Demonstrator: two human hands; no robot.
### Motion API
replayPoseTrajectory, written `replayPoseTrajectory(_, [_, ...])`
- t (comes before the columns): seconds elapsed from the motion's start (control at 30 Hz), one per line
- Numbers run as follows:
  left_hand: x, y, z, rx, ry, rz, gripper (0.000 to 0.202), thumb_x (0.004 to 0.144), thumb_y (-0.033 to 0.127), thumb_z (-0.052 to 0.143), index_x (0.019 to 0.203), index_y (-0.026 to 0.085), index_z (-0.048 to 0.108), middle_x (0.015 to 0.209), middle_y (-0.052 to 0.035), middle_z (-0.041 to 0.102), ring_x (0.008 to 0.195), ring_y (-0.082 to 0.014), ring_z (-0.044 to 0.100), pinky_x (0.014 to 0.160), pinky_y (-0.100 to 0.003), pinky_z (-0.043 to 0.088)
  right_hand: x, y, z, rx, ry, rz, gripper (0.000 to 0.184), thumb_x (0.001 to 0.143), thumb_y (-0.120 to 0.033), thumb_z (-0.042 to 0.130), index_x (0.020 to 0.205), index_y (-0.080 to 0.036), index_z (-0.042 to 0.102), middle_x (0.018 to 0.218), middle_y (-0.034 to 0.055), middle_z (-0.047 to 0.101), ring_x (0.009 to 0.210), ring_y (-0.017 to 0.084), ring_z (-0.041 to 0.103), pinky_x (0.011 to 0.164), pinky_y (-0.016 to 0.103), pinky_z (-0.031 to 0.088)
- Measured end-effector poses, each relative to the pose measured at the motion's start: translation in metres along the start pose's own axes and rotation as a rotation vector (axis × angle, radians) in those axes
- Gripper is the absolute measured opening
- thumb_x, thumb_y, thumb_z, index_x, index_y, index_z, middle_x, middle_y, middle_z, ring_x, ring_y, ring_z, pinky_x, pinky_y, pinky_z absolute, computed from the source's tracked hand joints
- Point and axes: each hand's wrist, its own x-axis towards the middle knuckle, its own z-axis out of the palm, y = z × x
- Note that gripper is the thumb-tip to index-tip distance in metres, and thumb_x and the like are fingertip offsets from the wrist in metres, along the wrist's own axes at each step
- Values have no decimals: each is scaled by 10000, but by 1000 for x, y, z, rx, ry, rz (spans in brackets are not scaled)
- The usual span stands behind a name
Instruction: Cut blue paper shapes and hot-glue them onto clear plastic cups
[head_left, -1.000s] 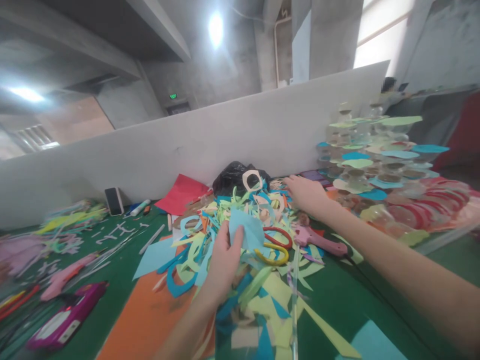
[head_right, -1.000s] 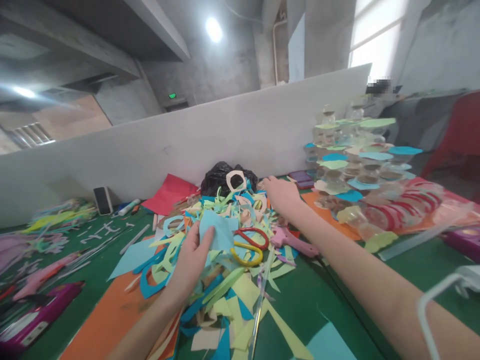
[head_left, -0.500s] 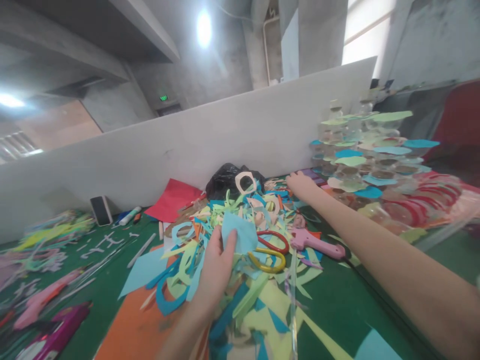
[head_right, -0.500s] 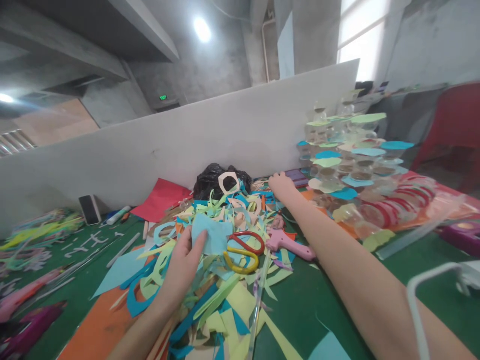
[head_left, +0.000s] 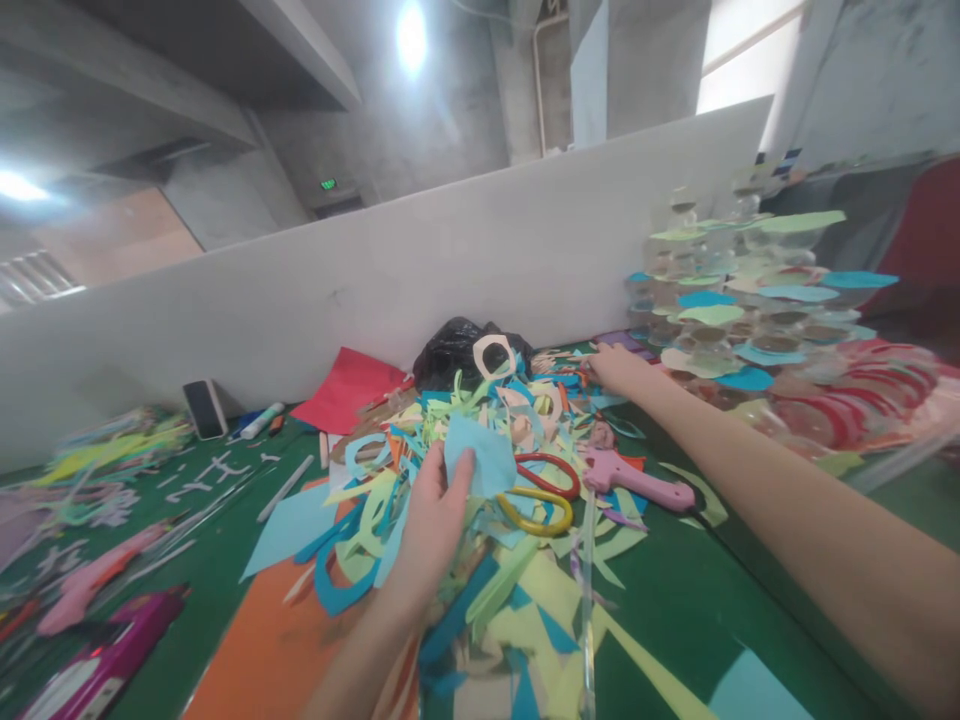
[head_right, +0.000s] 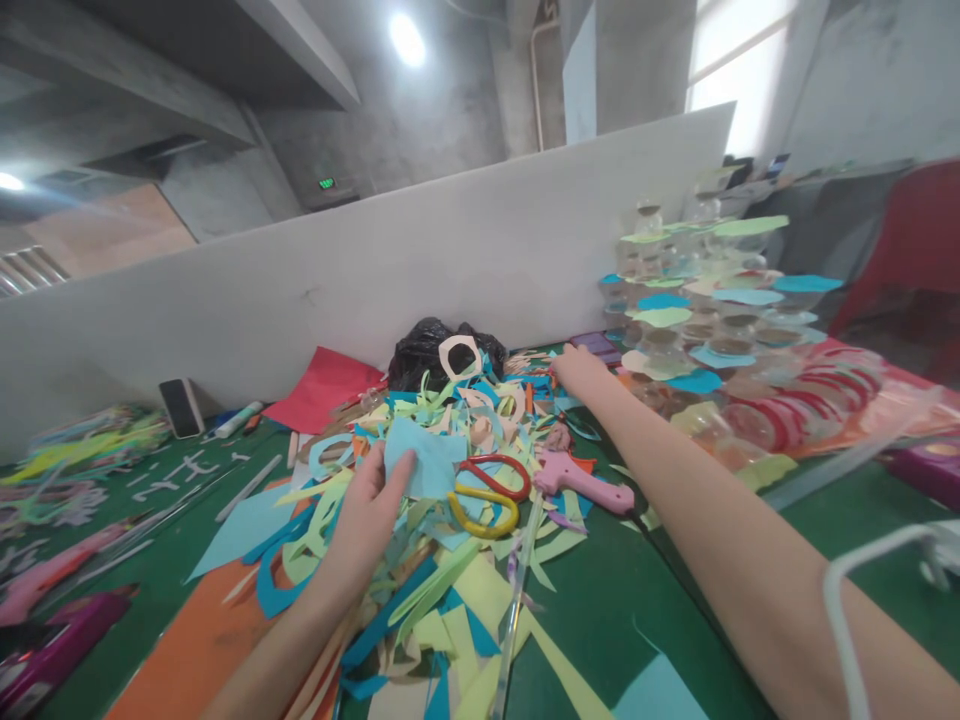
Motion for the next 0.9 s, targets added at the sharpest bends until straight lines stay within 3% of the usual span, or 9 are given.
replayPoseTrajectory(0.3, [-1,-1,3,-7,-49,-19,377,887,478,567,1129,188,571,1173,-94,660,1135,-260,612,978,-383,455,-16,-2,-12,-49,93,29,338,949,-353,616,1237,-178,595,1244,85,622,1045,223,639,869,437,557])
replayPoseTrajectory(0.47, [2,1,-2,10,-11,46,316,892,498,561,1014,207,544,1002,-60,661,976,-241,642,834,-353,503,-23,-22,-52,-26,253,-30,354,1011,-201,411,1342,-131,512,1298,198,561,1155,303,529,842,386,503])
replayPoseTrajectory(0.57, [4,4,-10,19,60,68,306,890,504,569,1004,224,524,869,-12,628,793,-197,623,712,-313,503,-43,-46,-79,-3,336,-133,409,1012,-167,344,1405,-154,454,1333,188,540,1156,305,489,910,399,451])
replayPoseTrajectory(0.63, [4,8,-15,-4,121,73,292,889,491,577,1023,239,517,811,16,595,709,-170,590,653,-285,490,-70,-67,-87,10,364,-213,383,1008,-152,341,1353,-131,507,1264,178,581,1128,295,500,960,408,419])
replayPoseTrajectory(0.77, [3,16,-23,-9,176,110,265,886,470,582,1014,251,505,733,42,552,598,-142,533,555,-247,449,-138,-108,-69,153,353,-558,237,965,-121,457,1095,-155,652,1084,137,663,1005,262,580,863,387,472])
replayPoseTrajectory(0.9, [0,20,-24,86,141,94,256,873,385,586,1065,238,501,687,53,509,529,-126,485,505,-234,398,-182,-131,-32,212,336,-666,152,946,-135,533,896,-187,667,902,64,698,840,223,630,724,342,495])
